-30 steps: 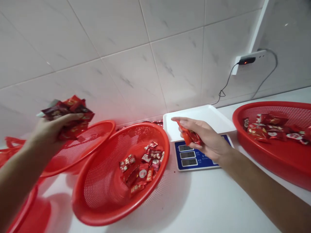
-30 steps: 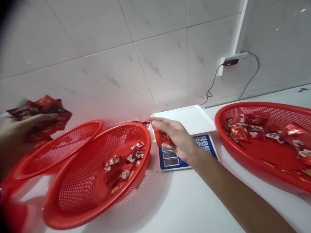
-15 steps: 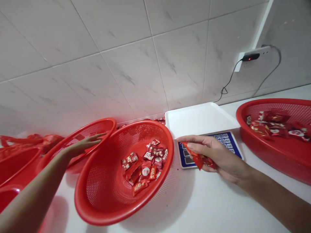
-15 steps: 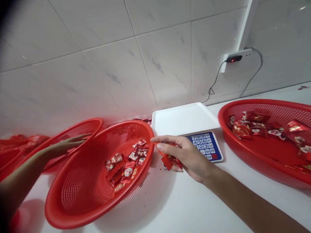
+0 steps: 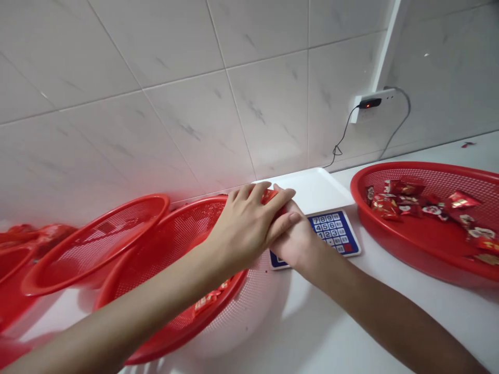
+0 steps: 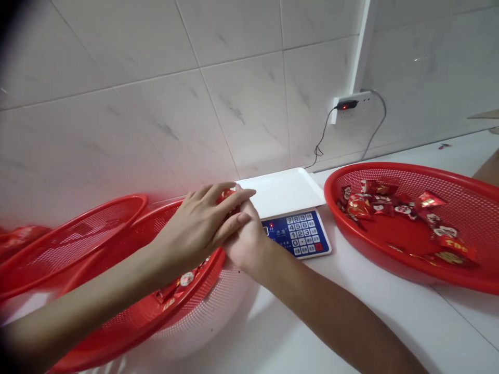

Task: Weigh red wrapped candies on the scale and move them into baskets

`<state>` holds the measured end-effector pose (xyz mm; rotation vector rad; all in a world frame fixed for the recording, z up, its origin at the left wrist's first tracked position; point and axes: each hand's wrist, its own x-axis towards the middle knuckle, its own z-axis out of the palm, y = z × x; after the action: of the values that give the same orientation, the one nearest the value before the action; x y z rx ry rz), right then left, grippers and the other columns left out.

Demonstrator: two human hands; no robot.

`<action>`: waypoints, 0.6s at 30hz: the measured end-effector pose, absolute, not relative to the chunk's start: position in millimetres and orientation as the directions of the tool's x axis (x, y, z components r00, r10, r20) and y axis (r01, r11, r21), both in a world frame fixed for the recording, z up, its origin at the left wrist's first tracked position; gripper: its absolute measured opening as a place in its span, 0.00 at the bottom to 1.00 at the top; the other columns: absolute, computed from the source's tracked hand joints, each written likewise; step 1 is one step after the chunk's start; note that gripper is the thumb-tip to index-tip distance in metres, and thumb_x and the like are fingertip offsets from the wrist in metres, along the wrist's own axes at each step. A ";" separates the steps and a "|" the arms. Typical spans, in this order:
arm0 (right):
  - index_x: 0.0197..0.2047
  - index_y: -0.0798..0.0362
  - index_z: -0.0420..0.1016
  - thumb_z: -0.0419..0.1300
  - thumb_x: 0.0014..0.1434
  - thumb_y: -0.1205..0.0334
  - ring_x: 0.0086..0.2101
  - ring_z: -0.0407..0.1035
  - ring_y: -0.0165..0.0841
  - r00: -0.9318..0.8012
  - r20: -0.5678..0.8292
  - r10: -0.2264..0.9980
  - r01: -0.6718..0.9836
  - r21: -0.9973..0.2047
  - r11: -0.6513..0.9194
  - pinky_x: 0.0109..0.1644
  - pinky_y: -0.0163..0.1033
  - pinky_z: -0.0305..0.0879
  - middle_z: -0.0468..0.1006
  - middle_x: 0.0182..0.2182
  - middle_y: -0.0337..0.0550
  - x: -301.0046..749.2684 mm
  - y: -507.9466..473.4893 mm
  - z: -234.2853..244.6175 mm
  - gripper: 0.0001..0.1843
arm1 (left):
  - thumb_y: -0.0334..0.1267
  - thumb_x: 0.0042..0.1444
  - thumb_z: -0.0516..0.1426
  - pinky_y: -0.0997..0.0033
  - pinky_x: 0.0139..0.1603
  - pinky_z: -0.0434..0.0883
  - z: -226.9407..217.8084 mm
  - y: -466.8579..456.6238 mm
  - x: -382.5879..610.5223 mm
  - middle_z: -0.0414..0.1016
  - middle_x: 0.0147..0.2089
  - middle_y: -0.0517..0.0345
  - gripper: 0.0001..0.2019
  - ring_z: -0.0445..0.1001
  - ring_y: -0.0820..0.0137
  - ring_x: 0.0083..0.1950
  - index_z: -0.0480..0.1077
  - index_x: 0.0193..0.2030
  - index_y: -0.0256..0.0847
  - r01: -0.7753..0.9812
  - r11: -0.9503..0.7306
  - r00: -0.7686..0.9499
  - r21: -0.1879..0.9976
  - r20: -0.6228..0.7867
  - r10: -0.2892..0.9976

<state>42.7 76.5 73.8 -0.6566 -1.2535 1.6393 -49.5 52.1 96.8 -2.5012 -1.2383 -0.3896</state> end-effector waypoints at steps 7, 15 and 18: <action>0.33 0.48 0.63 0.39 0.71 0.54 0.47 0.70 0.29 -0.535 -0.184 0.825 -0.728 -0.395 -0.560 0.51 0.33 0.68 0.74 0.34 0.40 53.6 75.3 85.4 0.19 | 0.40 0.72 0.44 0.65 0.38 0.68 101.9 79.9 -74.1 0.75 0.42 0.46 0.19 0.69 0.60 0.40 0.73 0.57 0.42 0.575 -0.677 0.796 -0.460 0.506 0.332; 0.54 0.54 0.70 0.47 0.68 0.47 0.56 0.69 0.39 -0.698 -0.003 0.716 -0.504 -0.707 -0.495 0.65 0.51 0.62 0.77 0.54 0.53 65.4 59.2 76.0 0.23 | 0.49 0.66 0.48 0.73 0.43 0.66 136.8 92.6 -120.7 0.73 0.35 0.60 0.16 0.72 0.69 0.37 0.73 0.39 0.45 0.868 -0.484 0.321 0.111 0.618 0.718; 0.58 0.47 0.72 0.55 0.63 0.42 0.57 0.69 0.44 -0.581 -0.005 0.814 -0.336 -0.909 -0.246 0.63 0.57 0.64 0.74 0.58 0.51 118.3 36.8 65.2 0.25 | 0.42 0.62 0.52 0.75 0.43 0.59 155.1 96.1 -183.7 0.70 0.32 0.65 0.11 0.67 0.72 0.35 0.69 0.31 0.43 0.960 -0.248 0.122 0.128 0.607 0.785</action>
<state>118.3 36.8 65.2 -0.6353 -1.2221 1.9092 -183.7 96.1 155.1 -2.1089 -1.7086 -0.8407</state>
